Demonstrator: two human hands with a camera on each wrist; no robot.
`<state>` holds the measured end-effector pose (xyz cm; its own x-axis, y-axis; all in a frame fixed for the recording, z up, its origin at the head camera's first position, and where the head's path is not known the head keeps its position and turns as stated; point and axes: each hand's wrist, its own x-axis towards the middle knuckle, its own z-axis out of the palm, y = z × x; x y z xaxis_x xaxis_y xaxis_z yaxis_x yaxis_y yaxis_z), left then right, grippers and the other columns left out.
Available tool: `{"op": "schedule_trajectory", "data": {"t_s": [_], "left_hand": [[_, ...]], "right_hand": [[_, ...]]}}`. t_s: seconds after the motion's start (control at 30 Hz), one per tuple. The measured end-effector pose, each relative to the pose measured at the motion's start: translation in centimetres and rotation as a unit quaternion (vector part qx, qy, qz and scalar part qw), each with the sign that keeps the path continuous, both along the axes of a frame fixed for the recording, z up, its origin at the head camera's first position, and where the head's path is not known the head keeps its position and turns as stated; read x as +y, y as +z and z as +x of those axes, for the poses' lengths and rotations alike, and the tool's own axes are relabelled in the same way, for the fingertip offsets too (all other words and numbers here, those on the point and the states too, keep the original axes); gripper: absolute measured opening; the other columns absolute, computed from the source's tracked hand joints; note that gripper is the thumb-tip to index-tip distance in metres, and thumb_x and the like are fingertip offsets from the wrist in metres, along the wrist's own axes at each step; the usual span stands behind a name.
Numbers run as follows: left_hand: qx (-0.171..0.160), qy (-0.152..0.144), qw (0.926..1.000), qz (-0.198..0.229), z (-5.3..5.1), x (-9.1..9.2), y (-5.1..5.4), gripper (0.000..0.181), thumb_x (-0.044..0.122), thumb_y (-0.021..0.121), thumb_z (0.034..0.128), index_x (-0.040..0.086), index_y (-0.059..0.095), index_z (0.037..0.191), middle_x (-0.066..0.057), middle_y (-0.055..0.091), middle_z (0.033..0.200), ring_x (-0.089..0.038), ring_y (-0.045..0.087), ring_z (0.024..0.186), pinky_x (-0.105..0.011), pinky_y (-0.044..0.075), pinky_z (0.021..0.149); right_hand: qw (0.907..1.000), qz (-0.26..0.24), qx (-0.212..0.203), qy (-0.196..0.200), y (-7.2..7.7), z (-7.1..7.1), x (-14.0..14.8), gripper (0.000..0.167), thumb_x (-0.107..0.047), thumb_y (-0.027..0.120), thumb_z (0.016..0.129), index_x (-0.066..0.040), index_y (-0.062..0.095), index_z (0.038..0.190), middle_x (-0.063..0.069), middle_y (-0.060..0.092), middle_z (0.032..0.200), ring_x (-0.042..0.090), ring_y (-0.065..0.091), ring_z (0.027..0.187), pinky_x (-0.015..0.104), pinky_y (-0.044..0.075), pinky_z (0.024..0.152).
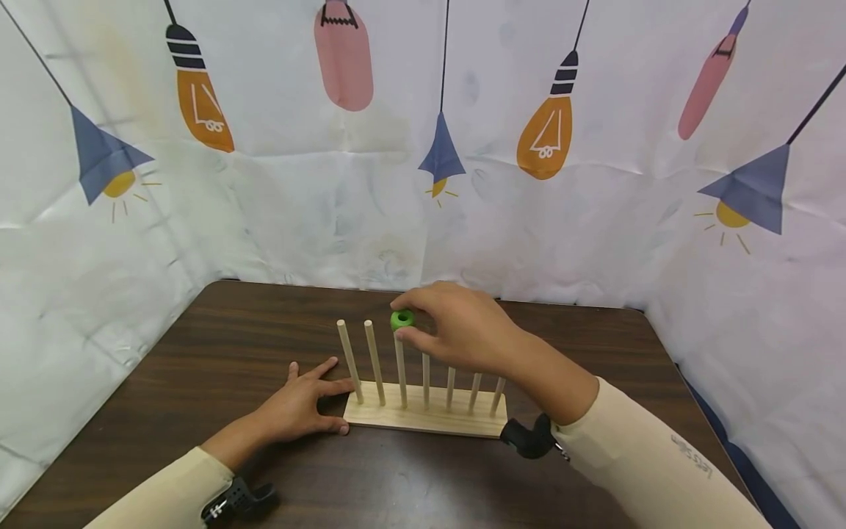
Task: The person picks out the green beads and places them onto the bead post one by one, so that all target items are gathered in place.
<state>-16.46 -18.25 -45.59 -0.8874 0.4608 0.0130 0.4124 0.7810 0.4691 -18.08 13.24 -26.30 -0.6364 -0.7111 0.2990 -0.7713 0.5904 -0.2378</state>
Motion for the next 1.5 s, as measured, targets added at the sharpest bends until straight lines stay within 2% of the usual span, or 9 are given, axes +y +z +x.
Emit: {"op": "schedule_trajectory", "data": {"t_s": [0.37,1.03,1.5], "left_hand": [[-0.005,0.001,1.0,-0.006,-0.1,0.1,0.0,0.073,0.051,0.087,0.0773,0.026,0.065,0.142,0.006,0.06,0.144,-0.037,0.025,0.152,-0.083,-0.003,0.106],[-0.008,0.0,1.0,-0.001,-0.1,0.0,0.0,0.073,0.052,0.087,0.0771,0.025,0.065,0.142,0.004,0.059,0.145,-0.038,0.025,0.152,-0.083,-0.004,0.106],[-0.005,-0.004,1.0,0.0,-0.2,-0.1,0.0,0.072,0.051,0.087,0.0775,0.025,0.066,0.141,0.004,0.061,0.144,-0.037,0.027,0.151,-0.085,-0.002,0.104]], "right_hand": [[0.9999,0.005,-0.007,0.008,0.1,-0.4,-1.0,0.036,-0.033,0.075,0.096,-0.017,0.071,0.128,-0.007,0.069,0.113,0.01,0.064,0.101,0.036,0.055,0.082],[0.9988,0.005,-0.046,0.016,0.3,-0.9,-2.9,0.038,-0.033,0.074,0.097,-0.02,0.069,0.132,-0.007,0.069,0.118,0.011,0.064,0.107,0.038,0.055,0.085],[0.9985,0.005,-0.044,0.033,0.6,-1.0,-4.8,0.037,-0.036,0.072,0.098,-0.021,0.069,0.132,-0.007,0.069,0.12,0.01,0.065,0.109,0.036,0.056,0.084]]}}
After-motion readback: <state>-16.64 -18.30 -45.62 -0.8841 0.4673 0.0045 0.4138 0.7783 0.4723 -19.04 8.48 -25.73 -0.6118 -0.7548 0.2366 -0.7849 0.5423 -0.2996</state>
